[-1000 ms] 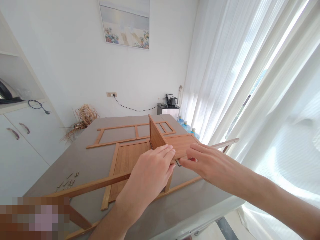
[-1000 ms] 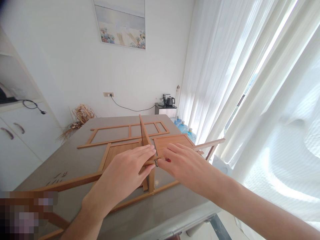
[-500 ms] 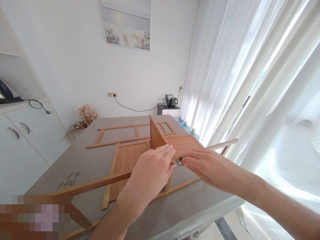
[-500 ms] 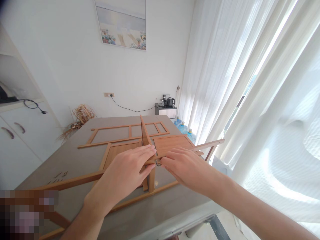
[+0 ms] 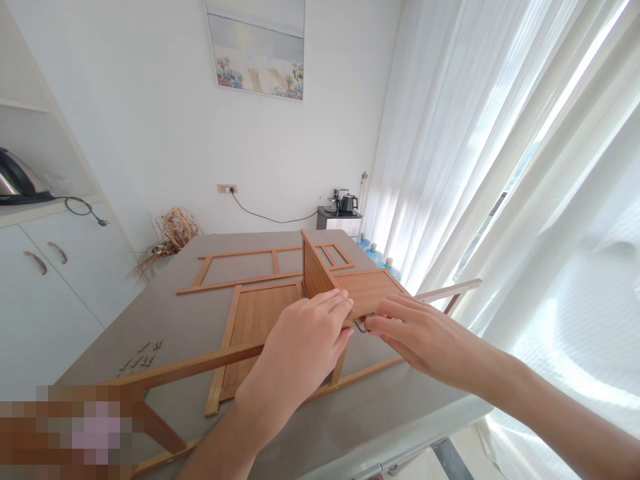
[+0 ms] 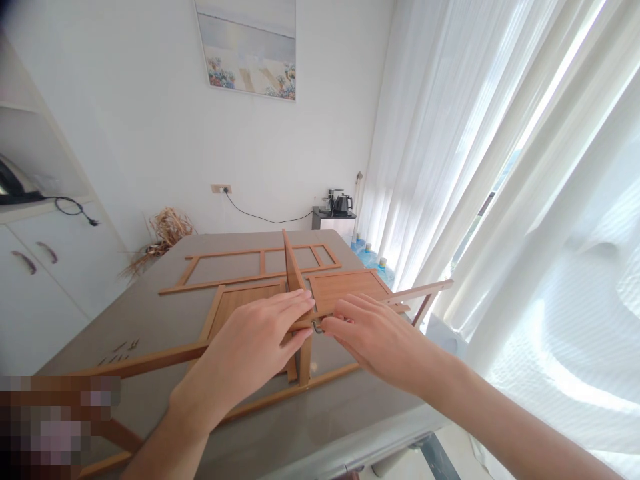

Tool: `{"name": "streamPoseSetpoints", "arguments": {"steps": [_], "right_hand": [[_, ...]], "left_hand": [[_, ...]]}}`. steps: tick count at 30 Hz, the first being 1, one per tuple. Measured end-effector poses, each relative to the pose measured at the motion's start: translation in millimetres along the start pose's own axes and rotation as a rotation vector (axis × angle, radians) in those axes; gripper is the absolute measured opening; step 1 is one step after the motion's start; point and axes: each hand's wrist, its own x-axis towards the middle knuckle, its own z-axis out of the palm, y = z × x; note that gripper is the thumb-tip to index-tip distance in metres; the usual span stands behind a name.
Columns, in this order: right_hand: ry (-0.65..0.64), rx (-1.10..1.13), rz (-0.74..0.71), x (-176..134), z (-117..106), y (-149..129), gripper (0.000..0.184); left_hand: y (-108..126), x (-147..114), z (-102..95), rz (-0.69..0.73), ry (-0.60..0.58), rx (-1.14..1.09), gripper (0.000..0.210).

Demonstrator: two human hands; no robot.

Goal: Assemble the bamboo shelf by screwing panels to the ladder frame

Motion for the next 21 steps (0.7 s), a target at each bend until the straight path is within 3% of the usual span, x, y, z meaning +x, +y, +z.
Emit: {"name": "streamPoseSetpoints", "arguments": {"steps": [21], "right_hand": [[0.044,-0.065,-0.010,1.9,-2.1,-3.0,0.017]], "left_hand": [[0.8,1.5,-1.5,0.002,-0.006,-0.018,0.028]]}}
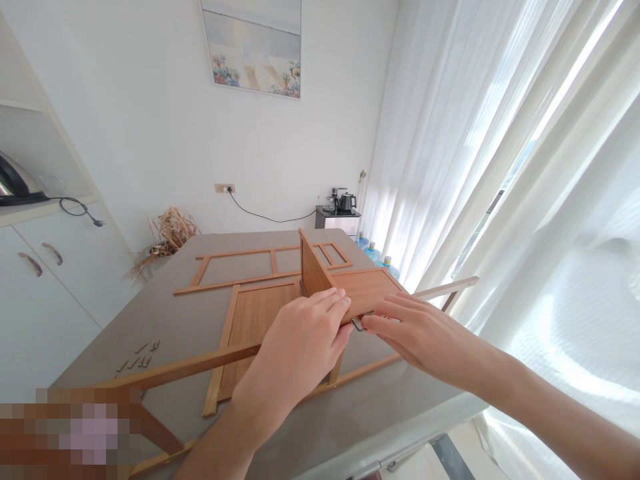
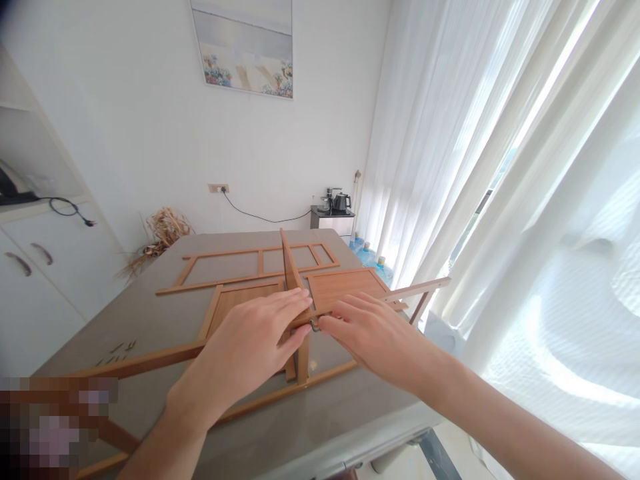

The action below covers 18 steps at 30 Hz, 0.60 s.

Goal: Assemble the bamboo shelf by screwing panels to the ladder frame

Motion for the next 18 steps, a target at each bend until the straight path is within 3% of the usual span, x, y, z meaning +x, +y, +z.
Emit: {"name": "streamPoseSetpoints", "arguments": {"steps": [18], "right_hand": [[-0.023,-0.044,-0.012,-1.1,3.5,-3.5,0.016]], "left_hand": [[3.0,0.6,-3.8,-0.005,0.004,0.010,0.030]]}}
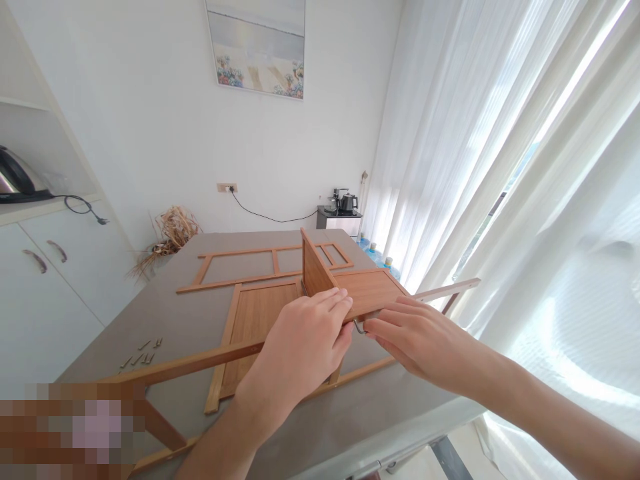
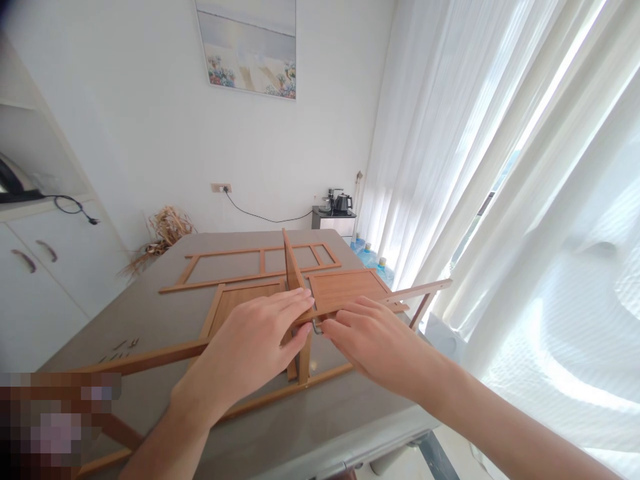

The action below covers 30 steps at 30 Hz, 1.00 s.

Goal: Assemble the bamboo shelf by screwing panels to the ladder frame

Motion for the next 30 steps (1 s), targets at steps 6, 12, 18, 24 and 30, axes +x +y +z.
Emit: {"name": "streamPoseSetpoints", "arguments": {"steps": [6,12,18,24,30], "right_hand": [[-0.013,0.090,0.020,-1,3,4,0.020],[-0.018,0.080,0.002,0,2,7,0.019],[-0.035,0.083,0.008,2,-4,5,0.021],[-0.013,0.076,0.017,3,-6,5,0.019],[-0.049,0.003,0.005,7,-13,4,0.018]], "left_hand": [[0,0,1.3,-0.003,0.010,-0.004,0.028],[-1,0,0.9,0.004,0.003,-0.003,0.030],[0,0,-1.0,-0.001,-0.009,-0.001,0.030],[-1,0,0.6,0.010,0.010,0.000,0.028],[-1,-1,2.5,0.007,0.018,0.003,0.028]]}}
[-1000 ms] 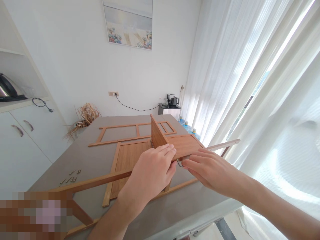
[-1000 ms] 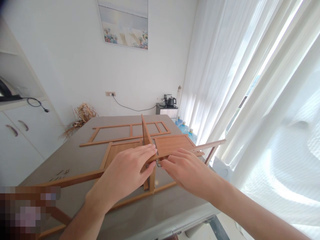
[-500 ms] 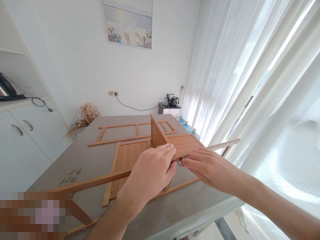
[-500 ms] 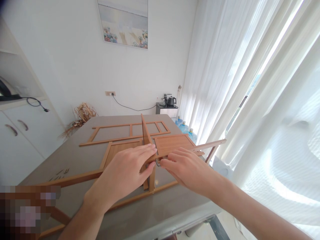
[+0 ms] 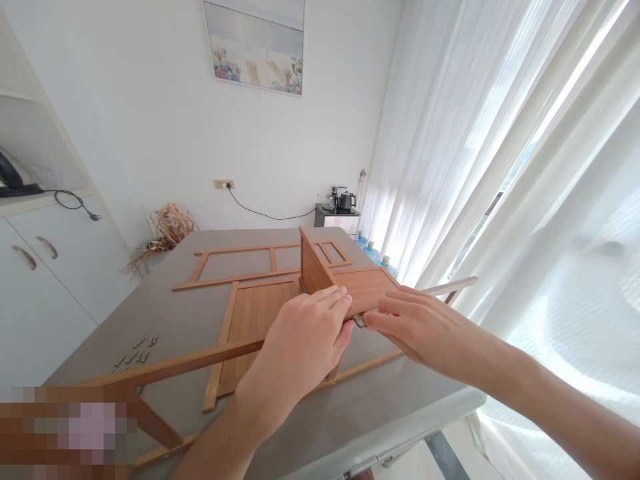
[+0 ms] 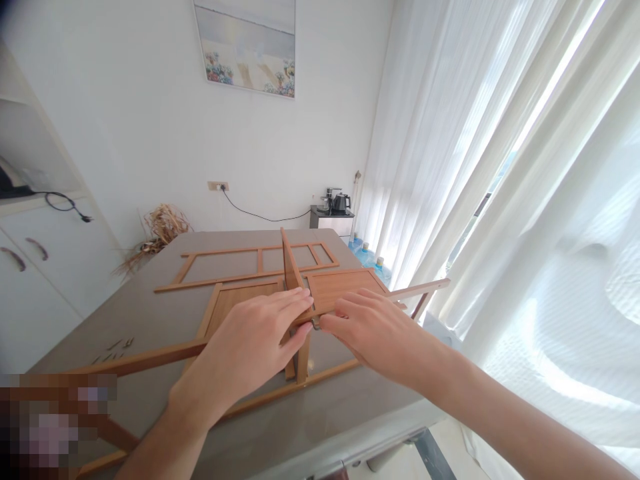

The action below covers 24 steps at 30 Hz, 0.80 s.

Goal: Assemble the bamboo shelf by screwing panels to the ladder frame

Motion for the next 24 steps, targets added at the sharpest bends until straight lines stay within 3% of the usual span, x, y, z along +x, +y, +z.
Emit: {"name": "streamPoseSetpoints", "arguments": {"steps": [15,20,24], "right_hand": [[-0.056,0.121,0.085,-4,12,-6,0.023],[-0.035,0.119,0.047,-5,14,-4,0.021],[0.055,0.095,0.000,-6,14,-3,0.021]], "left_hand": [[-1,0,-1.2,-0.001,-0.004,0.004,0.030],[-2,0,-0.7,0.003,-0.012,0.009,0.029],[-1,0,0.8,-0.012,-0.005,0.022,0.030]]}}
